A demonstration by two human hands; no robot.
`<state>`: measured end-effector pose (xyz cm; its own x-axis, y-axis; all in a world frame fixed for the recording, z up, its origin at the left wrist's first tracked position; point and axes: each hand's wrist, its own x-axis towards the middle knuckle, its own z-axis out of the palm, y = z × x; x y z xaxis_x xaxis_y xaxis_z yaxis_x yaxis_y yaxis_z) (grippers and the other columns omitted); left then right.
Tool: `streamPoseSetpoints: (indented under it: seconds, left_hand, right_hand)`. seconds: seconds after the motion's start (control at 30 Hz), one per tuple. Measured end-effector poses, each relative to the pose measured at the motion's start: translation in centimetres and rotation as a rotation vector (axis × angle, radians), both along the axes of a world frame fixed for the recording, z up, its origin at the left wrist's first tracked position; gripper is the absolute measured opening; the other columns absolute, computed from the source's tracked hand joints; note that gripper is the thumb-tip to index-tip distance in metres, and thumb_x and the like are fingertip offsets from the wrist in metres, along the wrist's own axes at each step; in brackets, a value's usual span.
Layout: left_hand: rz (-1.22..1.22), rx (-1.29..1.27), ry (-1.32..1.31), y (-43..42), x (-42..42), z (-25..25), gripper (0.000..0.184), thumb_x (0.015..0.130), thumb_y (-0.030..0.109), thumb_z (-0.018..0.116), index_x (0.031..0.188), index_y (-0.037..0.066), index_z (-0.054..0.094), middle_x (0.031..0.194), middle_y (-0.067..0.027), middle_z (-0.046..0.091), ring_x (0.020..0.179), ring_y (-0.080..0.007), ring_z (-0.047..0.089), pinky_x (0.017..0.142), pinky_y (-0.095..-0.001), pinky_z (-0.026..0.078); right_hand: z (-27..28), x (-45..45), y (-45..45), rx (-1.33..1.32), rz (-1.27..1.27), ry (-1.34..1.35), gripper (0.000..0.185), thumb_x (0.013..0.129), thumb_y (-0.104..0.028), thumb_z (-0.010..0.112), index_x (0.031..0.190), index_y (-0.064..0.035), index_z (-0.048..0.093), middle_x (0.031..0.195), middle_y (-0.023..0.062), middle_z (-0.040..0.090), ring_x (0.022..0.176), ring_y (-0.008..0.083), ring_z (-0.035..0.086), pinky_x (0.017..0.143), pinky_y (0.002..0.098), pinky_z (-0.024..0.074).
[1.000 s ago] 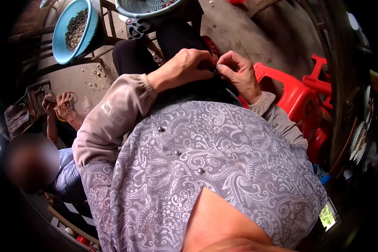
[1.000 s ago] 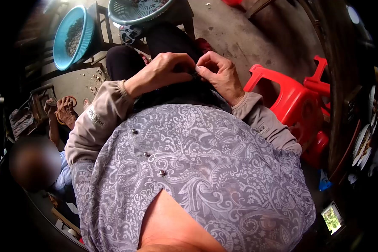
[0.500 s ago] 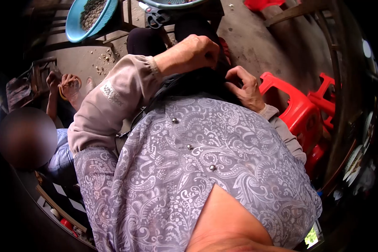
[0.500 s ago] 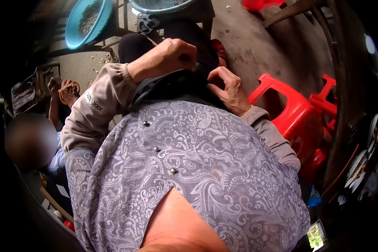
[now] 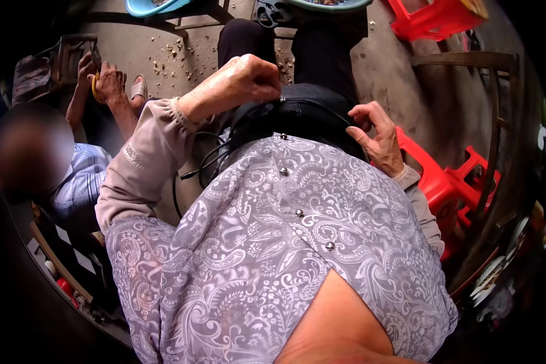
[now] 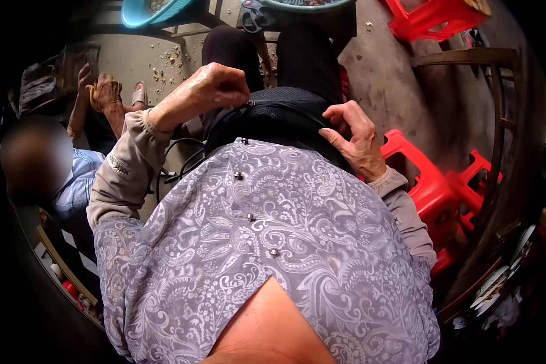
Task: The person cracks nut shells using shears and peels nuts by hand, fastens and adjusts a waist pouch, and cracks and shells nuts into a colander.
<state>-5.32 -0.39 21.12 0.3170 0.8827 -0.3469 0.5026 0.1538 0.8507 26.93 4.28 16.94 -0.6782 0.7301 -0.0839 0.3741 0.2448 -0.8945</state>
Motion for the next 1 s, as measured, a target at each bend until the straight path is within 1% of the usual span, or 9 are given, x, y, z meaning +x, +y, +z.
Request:
streamPoseSetpoints:
  seconds: [0.1,0.4,0.6,0.7,0.77,0.83,0.9,0.97,1.0]
  left_hand:
    - [0.02,-0.087,-0.009,-1.0,-1.2,0.3,0.014,0.088,0.01,0.068,0.091,-0.003,0.067,0.074,-0.0051,0.065,0.071,-0.01,0.061,0.066,-0.0262,0.051]
    - [0.174,-0.265,-0.211,-6.0,-2.9,-0.4,0.011,0.087,0.008,0.067,0.085,-0.003,0.064,0.071,-0.0008,0.062,0.067,-0.0062,0.056,0.059,-0.023,0.047]
    - [0.086,-0.085,-0.071,-4.3,-2.5,0.5,0.014,0.083,0.01,0.068,0.083,-0.003,0.064,0.07,-0.0034,0.062,0.066,-0.009,0.055,0.062,-0.0276,0.046]
    - [-0.008,-0.122,-0.049,-3.8,-3.7,0.7,0.013,0.082,0.01,0.068,0.083,-0.002,0.064,0.071,-0.0037,0.063,0.066,-0.0087,0.056,0.062,-0.0277,0.046]
    - [-0.047,-0.267,-0.15,-3.5,-5.2,-0.3,0.014,0.085,0.013,0.068,0.087,-0.001,0.066,0.072,-0.0032,0.064,0.068,-0.0087,0.058,0.063,-0.0271,0.048]
    - [-0.059,-0.159,-0.111,-2.1,-6.5,-1.3,0.017,0.088,0.015,0.068,0.091,-0.001,0.066,0.074,-0.0027,0.064,0.069,-0.008,0.058,0.063,-0.027,0.048]
    - [0.163,0.121,0.078,0.5,-6.7,-2.2,0.014,0.09,0.015,0.068,0.094,0.002,0.067,0.077,-0.0013,0.064,0.069,-0.0071,0.057,0.062,-0.0261,0.048]
    - [0.302,0.266,0.11,4.3,-6.7,-3.8,0.013,0.09,0.012,0.066,0.098,0.002,0.067,0.078,-0.0015,0.064,0.071,-0.0065,0.058,0.065,-0.0237,0.049]
    - [0.36,0.264,0.023,6.0,-6.4,-5.3,0.014,0.09,0.011,0.064,0.099,0.001,0.067,0.077,-0.0026,0.064,0.072,-0.0076,0.059,0.065,-0.0243,0.05]
  right_hand:
    - [1.0,-2.7,0.8,0.172,0.161,0.027,0.031,0.08,-0.015,0.077,0.105,-0.0051,0.061,0.093,0.0064,0.055,0.079,0.0173,0.059,0.066,0.0278,0.0485]
    - [1.5,-5.7,2.3,0.145,0.455,-0.041,0.024,0.08,-0.01,0.075,0.098,-0.0044,0.059,0.09,0.0099,0.054,0.079,0.0255,0.064,0.07,0.0354,0.0526]
    - [0.6,-6.0,2.8,0.342,0.493,-0.014,0.019,0.075,-0.002,0.07,0.089,-0.0037,0.057,0.083,0.0099,0.057,0.072,0.0285,0.063,0.063,0.0363,0.0532]
    - [0.7,-4.8,3.4,0.302,0.47,-0.027,0.018,0.075,-0.002,0.069,0.088,-0.0035,0.057,0.083,0.0098,0.057,0.071,0.0279,0.063,0.063,0.0357,0.053]
    - [0.9,-4.5,3.7,0.288,0.449,-0.052,0.017,0.076,-0.002,0.069,0.088,-0.0035,0.057,0.082,0.0096,0.057,0.071,0.0272,0.063,0.063,0.0354,0.0525]
    - [1.4,-4.7,4.1,0.273,0.43,-0.077,0.016,0.078,-0.001,0.068,0.088,-0.0034,0.057,0.082,0.0092,0.057,0.071,0.0264,0.063,0.063,0.0353,0.0519]
    - [1.7,-5.1,4.4,0.222,0.45,-0.086,0.016,0.08,-0.004,0.07,0.089,-0.0034,0.057,0.082,0.0089,0.058,0.071,0.0245,0.063,0.063,0.0354,0.0509]
    - [1.7,-5.6,4.7,0.208,0.47,-0.062,0.018,0.08,-0.007,0.072,0.09,-0.0034,0.057,0.082,0.0089,0.058,0.07,0.0236,0.062,0.063,0.0352,0.0504]
    - [1.8,-5.8,4.9,0.197,0.47,-0.066,0.019,0.081,-0.008,0.073,0.091,-0.0034,0.058,0.082,0.0089,0.057,0.07,0.0233,0.062,0.063,0.0349,0.0502]
